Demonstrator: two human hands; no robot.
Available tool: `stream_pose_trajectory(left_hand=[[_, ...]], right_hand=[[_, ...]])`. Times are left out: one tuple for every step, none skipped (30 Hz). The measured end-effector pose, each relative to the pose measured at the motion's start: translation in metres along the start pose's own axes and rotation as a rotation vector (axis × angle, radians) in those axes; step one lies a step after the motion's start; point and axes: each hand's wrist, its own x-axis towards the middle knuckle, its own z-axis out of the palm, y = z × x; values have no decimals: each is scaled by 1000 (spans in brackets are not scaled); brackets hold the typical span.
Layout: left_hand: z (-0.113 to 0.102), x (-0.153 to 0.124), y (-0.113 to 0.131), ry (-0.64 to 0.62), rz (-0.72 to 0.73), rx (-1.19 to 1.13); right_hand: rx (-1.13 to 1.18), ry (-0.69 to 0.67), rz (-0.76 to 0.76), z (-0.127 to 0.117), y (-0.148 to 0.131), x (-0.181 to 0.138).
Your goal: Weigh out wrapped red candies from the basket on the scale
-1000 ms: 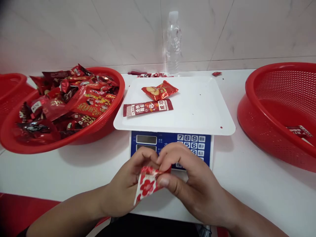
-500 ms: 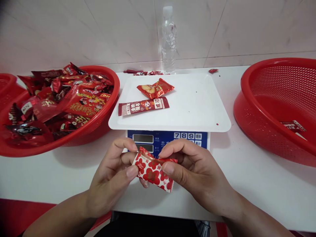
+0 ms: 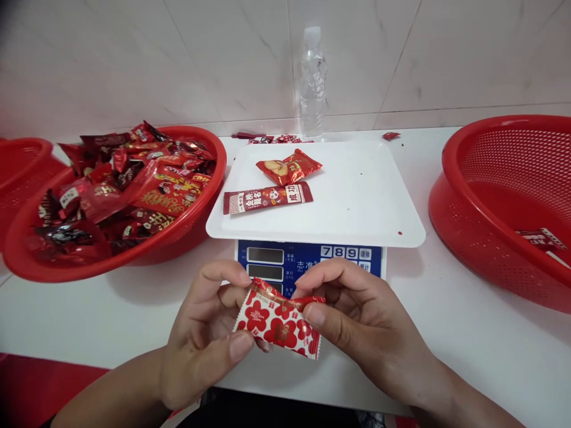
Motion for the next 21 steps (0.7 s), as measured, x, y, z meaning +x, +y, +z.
stream_pose_trajectory(left_hand=[[0, 0, 0, -3, 11, 12], [0, -1, 0, -6, 24, 26], [1, -1, -1, -7, 40, 37], [1, -2, -1, -2, 58, 48], [2, -2, -2, 3, 74, 60], [2, -2, -2, 12, 89, 73], [2, -3, -3, 26, 103, 85], [3, -3, -3, 41, 118, 96], [3, -3, -4, 52, 132, 105], [3, -3, -4, 59, 145, 110], [3, -3, -4, 61, 155, 113], [3, -3, -5, 64, 159, 113], [2, -3, -4, 67, 155, 110], [2, -3, -4, 70, 141, 104], [2, -3, -4, 75, 116, 95], [1, -3, -4, 73, 84, 86], [1, -3, -4, 62, 49, 81], [0, -3, -4, 45, 19, 80], [-1, -3, -4, 25, -4, 84], [-1, -3, -4, 10, -17, 88], [-2, -3, -4, 2, -20, 92]], right_hand=[[-5, 1, -3, 0, 0, 0], [-12, 2, -4, 1, -1, 0], [-18, 6, -3, 2, -2, 0], [-26, 11, 2, 3, -3, 0], [-33, 13, 5, 4, -3, 0], [-41, 16, 6, 4, -4, -1], [-49, 19, 7, 5, -4, -1], [-54, 20, 5, 6, -4, -1], [-58, 22, 6, 6, -4, -2], [-60, 21, 7, 7, -5, -2], [-60, 16, 8, 7, -5, -3], [-58, 6, 13, 7, -5, -3], [-47, -9, 15, 7, -6, -3], [-28, -27, 26, 8, -7, -3], [1, -46, 44, 8, -7, -2], [35, -67, 69, 9, -7, -2], [65, -84, 102, 10, -7, -2], [87, -104, 142, 11, -7, -1], [99, -124, 184, 12, -7, -1], [100, -145, 228, 14, -7, 0], [94, -152, 263, 15, -6, 0]])
